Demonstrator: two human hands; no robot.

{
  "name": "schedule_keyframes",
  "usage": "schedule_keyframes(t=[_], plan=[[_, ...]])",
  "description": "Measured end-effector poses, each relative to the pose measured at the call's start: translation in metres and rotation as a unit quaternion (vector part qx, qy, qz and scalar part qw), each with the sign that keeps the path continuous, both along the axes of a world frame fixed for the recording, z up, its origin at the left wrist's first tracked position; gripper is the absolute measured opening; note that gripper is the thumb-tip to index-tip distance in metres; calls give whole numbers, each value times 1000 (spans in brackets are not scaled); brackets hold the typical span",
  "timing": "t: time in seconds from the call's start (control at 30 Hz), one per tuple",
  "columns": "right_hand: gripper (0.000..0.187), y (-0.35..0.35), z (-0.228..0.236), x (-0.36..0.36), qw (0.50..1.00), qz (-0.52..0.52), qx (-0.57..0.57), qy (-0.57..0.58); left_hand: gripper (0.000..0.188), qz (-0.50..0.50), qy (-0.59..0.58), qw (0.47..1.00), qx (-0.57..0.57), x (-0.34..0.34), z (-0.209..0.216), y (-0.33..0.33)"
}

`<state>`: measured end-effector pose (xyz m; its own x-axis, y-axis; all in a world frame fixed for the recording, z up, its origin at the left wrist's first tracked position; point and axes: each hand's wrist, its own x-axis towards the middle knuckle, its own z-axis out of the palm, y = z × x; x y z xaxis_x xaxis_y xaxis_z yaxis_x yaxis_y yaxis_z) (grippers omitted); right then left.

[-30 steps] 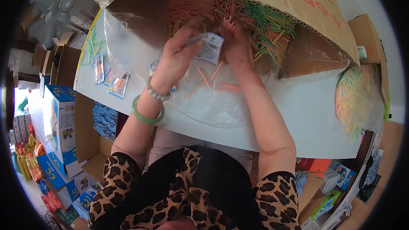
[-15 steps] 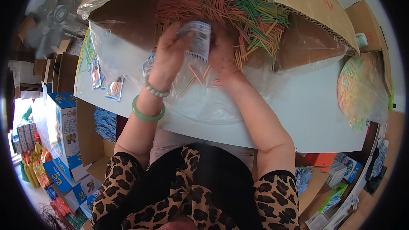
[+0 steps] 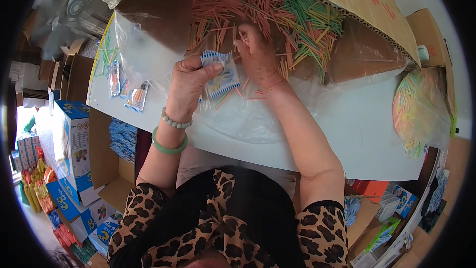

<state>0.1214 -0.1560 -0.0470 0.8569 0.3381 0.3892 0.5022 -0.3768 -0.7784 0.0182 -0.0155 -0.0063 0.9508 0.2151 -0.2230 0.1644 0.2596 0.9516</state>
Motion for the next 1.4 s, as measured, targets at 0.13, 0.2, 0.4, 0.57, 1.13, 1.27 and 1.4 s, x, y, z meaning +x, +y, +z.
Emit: schedule_keyframes(t=[0.13, 0.2, 0.4, 0.57, 1.13, 1.27, 1.4], plan=[[19, 0, -1, 6, 990, 56, 69, 105, 5, 7, -4, 1000, 5, -3, 7, -4], [15, 2, -5, 7, 999, 45, 0, 26, 13, 7, 4, 1000, 16, -5, 4, -4], [12, 7, -10, -4, 995, 48, -39, -75, 18, 18, -148, 966, 210, -9, -21, -4], [15, -9, 3, 5, 996, 48, -51, 47, 22, -22, -37, 989, 141, -13, 0, -3], [22, 19, 89, -57, 896, 105, 383, 199, 26, -54, -1, 989, 138, -21, 16, -9], [20, 14, 80, -60, 912, 102, 357, 177, 17, -79, -16, 996, 33, -22, 18, -9], [18, 7, 76, -61, 928, 102, 321, 161, 14, -64, -11, 998, 11, -22, 18, -9]])
